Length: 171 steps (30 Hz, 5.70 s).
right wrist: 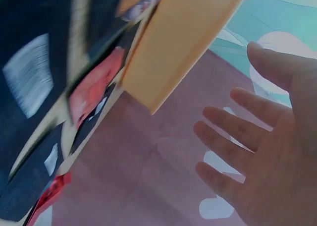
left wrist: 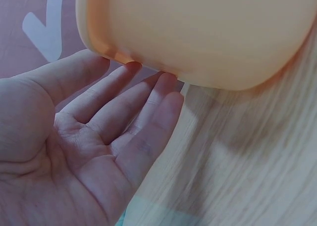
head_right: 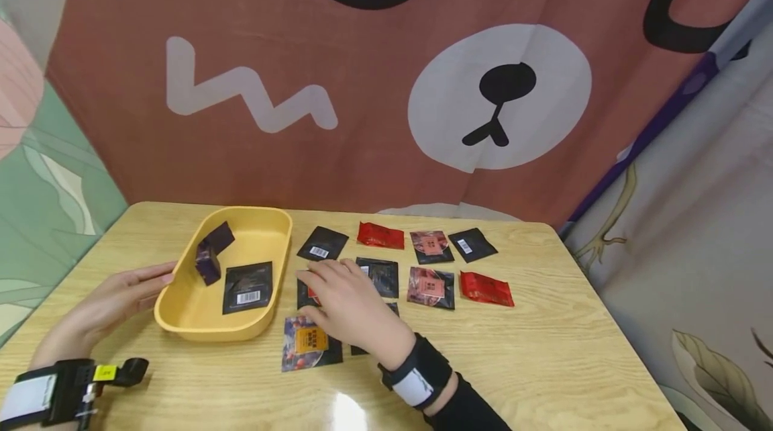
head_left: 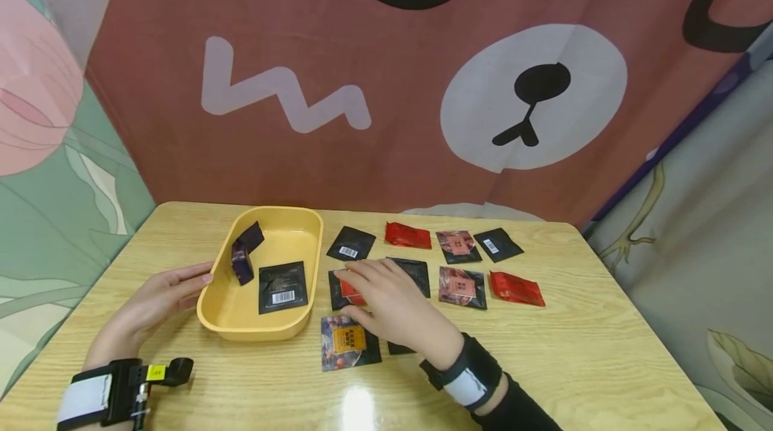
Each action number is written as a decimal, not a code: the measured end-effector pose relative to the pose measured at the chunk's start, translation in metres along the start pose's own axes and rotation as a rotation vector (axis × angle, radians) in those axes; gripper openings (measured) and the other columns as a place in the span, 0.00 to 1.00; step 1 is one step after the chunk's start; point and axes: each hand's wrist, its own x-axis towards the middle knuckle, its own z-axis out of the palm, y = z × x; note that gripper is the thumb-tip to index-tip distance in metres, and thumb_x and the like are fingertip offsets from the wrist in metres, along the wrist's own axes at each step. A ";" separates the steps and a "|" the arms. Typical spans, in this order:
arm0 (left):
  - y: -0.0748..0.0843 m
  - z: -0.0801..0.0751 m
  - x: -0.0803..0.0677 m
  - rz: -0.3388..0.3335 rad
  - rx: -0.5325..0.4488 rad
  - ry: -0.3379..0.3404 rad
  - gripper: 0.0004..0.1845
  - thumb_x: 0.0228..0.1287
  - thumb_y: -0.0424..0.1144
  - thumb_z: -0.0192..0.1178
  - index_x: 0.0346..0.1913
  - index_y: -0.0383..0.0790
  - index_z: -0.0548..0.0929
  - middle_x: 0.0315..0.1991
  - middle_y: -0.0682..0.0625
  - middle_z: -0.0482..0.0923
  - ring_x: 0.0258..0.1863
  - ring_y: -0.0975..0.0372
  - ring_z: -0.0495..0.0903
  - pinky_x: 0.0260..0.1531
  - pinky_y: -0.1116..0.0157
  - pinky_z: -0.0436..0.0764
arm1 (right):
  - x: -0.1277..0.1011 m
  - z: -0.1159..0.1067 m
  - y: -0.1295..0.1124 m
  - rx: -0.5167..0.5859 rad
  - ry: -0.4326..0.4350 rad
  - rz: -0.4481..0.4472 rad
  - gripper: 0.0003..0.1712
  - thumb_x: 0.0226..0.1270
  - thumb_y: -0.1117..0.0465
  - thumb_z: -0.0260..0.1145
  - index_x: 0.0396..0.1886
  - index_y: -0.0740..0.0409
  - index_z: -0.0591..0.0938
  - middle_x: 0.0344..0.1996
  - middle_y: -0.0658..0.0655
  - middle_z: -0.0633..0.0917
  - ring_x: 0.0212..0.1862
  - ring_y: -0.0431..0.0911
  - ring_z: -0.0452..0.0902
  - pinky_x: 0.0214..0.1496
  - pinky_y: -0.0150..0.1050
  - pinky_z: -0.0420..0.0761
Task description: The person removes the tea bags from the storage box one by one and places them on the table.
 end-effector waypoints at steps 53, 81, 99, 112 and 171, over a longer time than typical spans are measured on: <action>-0.002 -0.004 0.001 0.006 -0.025 -0.019 0.33 0.78 0.42 0.52 0.71 0.18 0.57 0.66 0.37 0.67 0.47 0.77 0.78 0.47 0.69 0.83 | 0.156 0.018 -0.055 0.112 -0.258 0.108 0.35 0.66 0.35 0.63 0.70 0.40 0.73 0.64 0.43 0.76 0.66 0.38 0.68 0.70 0.36 0.67; -0.001 -0.002 0.001 -0.015 0.008 0.000 0.34 0.77 0.44 0.53 0.71 0.20 0.58 0.68 0.32 0.63 0.46 0.79 0.77 0.46 0.69 0.83 | 0.152 0.060 -0.062 -0.016 -0.537 0.201 0.47 0.49 0.38 0.79 0.70 0.37 0.72 0.55 0.42 0.79 0.53 0.39 0.74 0.54 0.36 0.74; 0.000 -0.002 0.001 -0.015 0.019 0.003 0.35 0.77 0.45 0.53 0.71 0.20 0.58 0.69 0.29 0.60 0.45 0.80 0.76 0.46 0.70 0.83 | 0.147 0.053 -0.060 -0.074 -0.376 0.173 0.42 0.47 0.42 0.81 0.64 0.42 0.77 0.50 0.43 0.82 0.49 0.40 0.73 0.52 0.36 0.75; -0.001 -0.002 0.001 -0.018 0.019 0.003 0.34 0.77 0.45 0.53 0.71 0.20 0.58 0.69 0.28 0.59 0.45 0.80 0.76 0.46 0.70 0.83 | 0.125 0.028 -0.070 0.090 -0.232 0.130 0.16 0.65 0.50 0.72 0.52 0.43 0.85 0.43 0.40 0.82 0.43 0.33 0.77 0.36 0.28 0.77; -0.003 -0.005 0.001 -0.012 -0.030 -0.011 0.34 0.77 0.42 0.53 0.71 0.18 0.57 0.66 0.39 0.68 0.47 0.77 0.78 0.46 0.70 0.83 | -0.081 -0.002 0.055 0.311 0.275 -0.151 0.22 0.50 0.73 0.78 0.46 0.51 0.89 0.48 0.51 0.84 0.48 0.43 0.81 0.47 0.32 0.83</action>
